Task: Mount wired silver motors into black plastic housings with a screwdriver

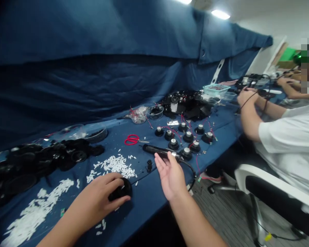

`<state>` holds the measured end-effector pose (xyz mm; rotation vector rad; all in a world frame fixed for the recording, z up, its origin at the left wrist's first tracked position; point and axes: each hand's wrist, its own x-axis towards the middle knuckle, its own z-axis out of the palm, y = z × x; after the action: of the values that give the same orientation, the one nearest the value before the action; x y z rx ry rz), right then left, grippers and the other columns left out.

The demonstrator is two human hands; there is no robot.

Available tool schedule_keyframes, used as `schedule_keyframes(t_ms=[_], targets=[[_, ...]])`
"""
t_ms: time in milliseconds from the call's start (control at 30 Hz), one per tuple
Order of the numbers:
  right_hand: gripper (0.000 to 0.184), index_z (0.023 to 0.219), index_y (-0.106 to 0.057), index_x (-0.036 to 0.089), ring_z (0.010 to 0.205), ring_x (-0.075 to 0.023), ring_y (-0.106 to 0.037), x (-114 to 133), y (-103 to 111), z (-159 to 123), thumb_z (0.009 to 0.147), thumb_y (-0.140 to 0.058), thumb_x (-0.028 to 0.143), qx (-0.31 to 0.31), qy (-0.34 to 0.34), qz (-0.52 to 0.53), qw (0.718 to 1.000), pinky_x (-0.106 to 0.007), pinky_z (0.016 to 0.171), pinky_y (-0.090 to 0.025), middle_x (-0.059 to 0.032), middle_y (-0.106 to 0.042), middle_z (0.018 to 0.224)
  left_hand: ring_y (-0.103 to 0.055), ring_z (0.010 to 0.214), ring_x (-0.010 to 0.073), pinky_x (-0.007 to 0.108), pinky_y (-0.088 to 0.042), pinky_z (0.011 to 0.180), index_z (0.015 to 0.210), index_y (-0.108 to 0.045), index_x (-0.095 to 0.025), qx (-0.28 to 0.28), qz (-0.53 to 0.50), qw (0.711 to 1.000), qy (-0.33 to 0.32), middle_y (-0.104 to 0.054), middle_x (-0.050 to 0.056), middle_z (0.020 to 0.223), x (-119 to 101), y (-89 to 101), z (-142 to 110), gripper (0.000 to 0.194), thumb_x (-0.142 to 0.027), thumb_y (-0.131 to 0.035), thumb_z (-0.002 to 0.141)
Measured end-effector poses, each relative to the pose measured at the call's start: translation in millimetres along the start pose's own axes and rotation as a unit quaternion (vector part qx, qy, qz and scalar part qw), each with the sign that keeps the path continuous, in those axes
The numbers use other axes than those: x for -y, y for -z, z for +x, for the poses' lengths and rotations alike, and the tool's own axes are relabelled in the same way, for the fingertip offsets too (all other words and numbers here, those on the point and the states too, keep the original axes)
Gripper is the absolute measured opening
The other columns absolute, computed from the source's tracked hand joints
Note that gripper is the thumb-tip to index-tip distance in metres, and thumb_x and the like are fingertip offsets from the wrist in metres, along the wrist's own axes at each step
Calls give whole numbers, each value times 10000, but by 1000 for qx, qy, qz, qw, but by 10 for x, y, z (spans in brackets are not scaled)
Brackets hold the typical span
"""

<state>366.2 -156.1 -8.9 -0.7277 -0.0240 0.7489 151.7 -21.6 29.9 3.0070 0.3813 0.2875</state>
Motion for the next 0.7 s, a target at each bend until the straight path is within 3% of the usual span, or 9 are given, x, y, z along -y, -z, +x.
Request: schedule_keyframes(t_ms=[100, 200, 300, 400, 467, 600, 700], targets=[[215, 982, -669, 173, 1198, -255, -743, 59, 5, -95, 902, -723, 365, 50, -40, -48, 997, -416, 1148, -558, -134, -778, 1119, -740, 984, 272, 384, -586, 843, 952, -706, -230, -32, 23, 999, 1, -748, 72, 1146, 43, 113, -28, 257, -486, -723, 953], [316, 1109, -699, 128, 1100, -268, -770, 75, -43, -279, 933, -699, 390, 121, -52, -133, 982, -473, 1031, -617, -186, -761, 1199, -745, 1037, 298, 407, -578, 866, 991, -697, -241, -107, 35, 994, -1, -753, 82, 1195, 63, 262, -112, 306, -544, -713, 952], [367, 1173, -751, 177, 1014, -231, -748, 39, -186, -495, 887, -791, 404, 199, 16, -234, 952, -428, 969, -609, -131, -771, 1172, -735, 1098, 307, 427, -557, 946, 1089, -691, -269, -208, 18, 978, -11, -751, 81, 1245, -5, 457, -189, 357, -578, -752, 921], [400, 1101, -820, 240, 1097, -249, -678, 29, -403, -653, 735, -929, 356, 283, 122, -305, 901, -415, 1066, -517, -86, -772, 1152, -723, 1131, 274, 399, -539, 1003, 1120, -683, -302, -264, -32, 964, -26, -753, 51, 1250, -167, 690, -208, 340, -546, -788, 908], [440, 1084, -831, 269, 1095, -262, -661, 61, -545, -707, 679, -965, 377, 329, 177, -320, 871, -422, 1082, -483, -70, -774, 1134, -723, 1122, 243, 366, -545, 1004, 1126, -687, -324, -277, -71, 957, -46, -759, 22, 1241, -285, 831, -197, 293, -507, -789, 921], [336, 1060, -816, 247, 964, -244, -683, 186, -687, -776, 823, -868, 481, 383, 281, -325, 818, -405, 969, -514, -74, -781, 1018, -728, 1145, 241, 360, -572, 1003, 1156, -704, -365, -275, -132, 951, -53, -767, -11, 1262, -424, 973, -210, 290, -495, -799, 914], [333, 1083, -798, 234, 959, -220, -712, 279, -646, -863, 823, -885, 425, 377, 271, -309, 830, -354, 910, -531, -60, -789, 1037, -709, 1220, 273, 402, -575, 1040, 1182, -708, -385, -267, -178, 947, -26, -752, -14, 1320, -482, 952, -264, 296, -517, -778, 926]])
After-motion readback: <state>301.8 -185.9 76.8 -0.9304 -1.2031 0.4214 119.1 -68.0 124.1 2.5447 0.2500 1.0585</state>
